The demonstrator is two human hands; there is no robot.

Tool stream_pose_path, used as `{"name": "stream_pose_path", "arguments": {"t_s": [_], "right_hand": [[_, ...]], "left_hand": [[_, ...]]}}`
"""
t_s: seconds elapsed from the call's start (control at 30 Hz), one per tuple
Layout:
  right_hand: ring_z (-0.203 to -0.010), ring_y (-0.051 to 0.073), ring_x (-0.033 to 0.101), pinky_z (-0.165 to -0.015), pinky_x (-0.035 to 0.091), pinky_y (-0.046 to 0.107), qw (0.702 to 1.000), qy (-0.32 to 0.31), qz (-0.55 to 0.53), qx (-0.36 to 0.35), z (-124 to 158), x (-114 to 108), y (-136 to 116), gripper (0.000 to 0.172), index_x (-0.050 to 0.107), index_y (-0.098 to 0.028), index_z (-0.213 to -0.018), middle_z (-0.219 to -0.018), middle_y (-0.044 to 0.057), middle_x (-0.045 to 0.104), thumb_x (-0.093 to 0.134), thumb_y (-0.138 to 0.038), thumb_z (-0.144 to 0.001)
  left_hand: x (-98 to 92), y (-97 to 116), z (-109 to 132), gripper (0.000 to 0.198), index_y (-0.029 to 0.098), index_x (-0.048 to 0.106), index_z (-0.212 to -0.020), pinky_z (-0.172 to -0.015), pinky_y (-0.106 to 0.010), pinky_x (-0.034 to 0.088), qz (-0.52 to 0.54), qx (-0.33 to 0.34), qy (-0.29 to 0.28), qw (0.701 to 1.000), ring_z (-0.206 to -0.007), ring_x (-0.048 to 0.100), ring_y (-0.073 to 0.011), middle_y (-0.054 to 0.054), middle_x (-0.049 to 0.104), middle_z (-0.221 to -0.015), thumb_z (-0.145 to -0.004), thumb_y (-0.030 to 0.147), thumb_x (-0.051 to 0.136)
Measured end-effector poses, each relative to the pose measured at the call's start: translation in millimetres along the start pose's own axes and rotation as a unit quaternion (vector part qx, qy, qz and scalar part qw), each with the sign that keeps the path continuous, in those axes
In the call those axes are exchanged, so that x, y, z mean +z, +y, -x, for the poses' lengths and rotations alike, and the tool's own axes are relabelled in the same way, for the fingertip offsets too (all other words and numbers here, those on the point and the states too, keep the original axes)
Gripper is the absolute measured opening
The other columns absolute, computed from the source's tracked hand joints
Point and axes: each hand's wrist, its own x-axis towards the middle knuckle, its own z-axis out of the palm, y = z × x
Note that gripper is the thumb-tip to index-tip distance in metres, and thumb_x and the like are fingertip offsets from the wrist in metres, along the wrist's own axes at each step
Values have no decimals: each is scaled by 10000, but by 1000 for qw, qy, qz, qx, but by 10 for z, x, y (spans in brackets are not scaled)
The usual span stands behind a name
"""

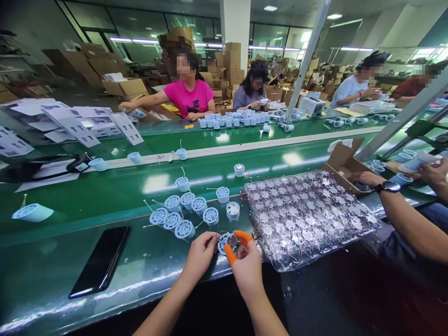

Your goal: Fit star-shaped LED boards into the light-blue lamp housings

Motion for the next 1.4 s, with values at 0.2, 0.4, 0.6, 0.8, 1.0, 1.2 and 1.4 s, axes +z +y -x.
{"name": "stream_pose_path", "arguments": {"t_s": [0.2,0.4,0.6,0.8,1.0,1.2,1.4], "right_hand": [[-519,133,390,-538,356,286,998,8,51,-22,76,-2,148,396,716,-221,-1030,-564,-83,391,797,-381,-677],[-645,169,565,-678,515,336,990,-26,57,-126,22,-224,-88,364,678,-208,-1137,-694,-21,559,737,-328,-798],[-780,183,627,-729,580,358,947,-133,112,-268,-35,-343,-350,314,695,-293,-1149,-1086,72,640,707,-245,-839],[-958,236,672,-842,581,405,862,-235,241,-379,-276,-522,-367,323,695,-289,-1210,-1056,81,698,676,-237,-892],[-862,238,674,-783,558,409,790,-289,357,-407,-501,-487,-370,202,751,-248,-1091,-1026,78,761,678,-270,-904],[-884,224,654,-790,558,380,821,-271,329,-380,-456,-360,-252,151,762,-246,-1016,-1029,66,762,693,-237,-881],[-888,290,602,-765,517,478,825,-173,379,-381,-225,-327,-107,192,776,-279,-1045,-1002,79,783,637,-223,-925]], "left_hand": [[79,-91,81,256,181,716,-820,-748,-335,522,-22,46,61,997,-783,654,-203,-63,685,-808,-930,208,486],[-239,202,165,340,222,659,-1266,-632,-294,553,111,24,40,993,-685,651,-139,-125,669,-1265,-973,316,513],[-397,484,202,396,123,703,-1137,-478,-230,463,248,-107,-122,955,-507,572,-108,-88,722,-843,-928,444,606],[-443,338,174,223,193,758,-947,-675,-277,499,4,63,-26,998,-712,617,-161,-57,708,-836,-951,286,555],[-170,89,137,311,173,719,-1163,-631,-260,486,-44,64,-32,996,-620,566,-138,-51,703,-833,-915,184,531],[4,-28,118,460,199,711,-1231,-665,-261,478,-68,90,-52,992,-681,604,-159,-35,660,-753,-853,76,480],[-47,49,243,579,188,547,-1412,-615,-262,475,-29,84,-113,990,-654,570,-155,-33,624,-815,-834,151,554]]}}
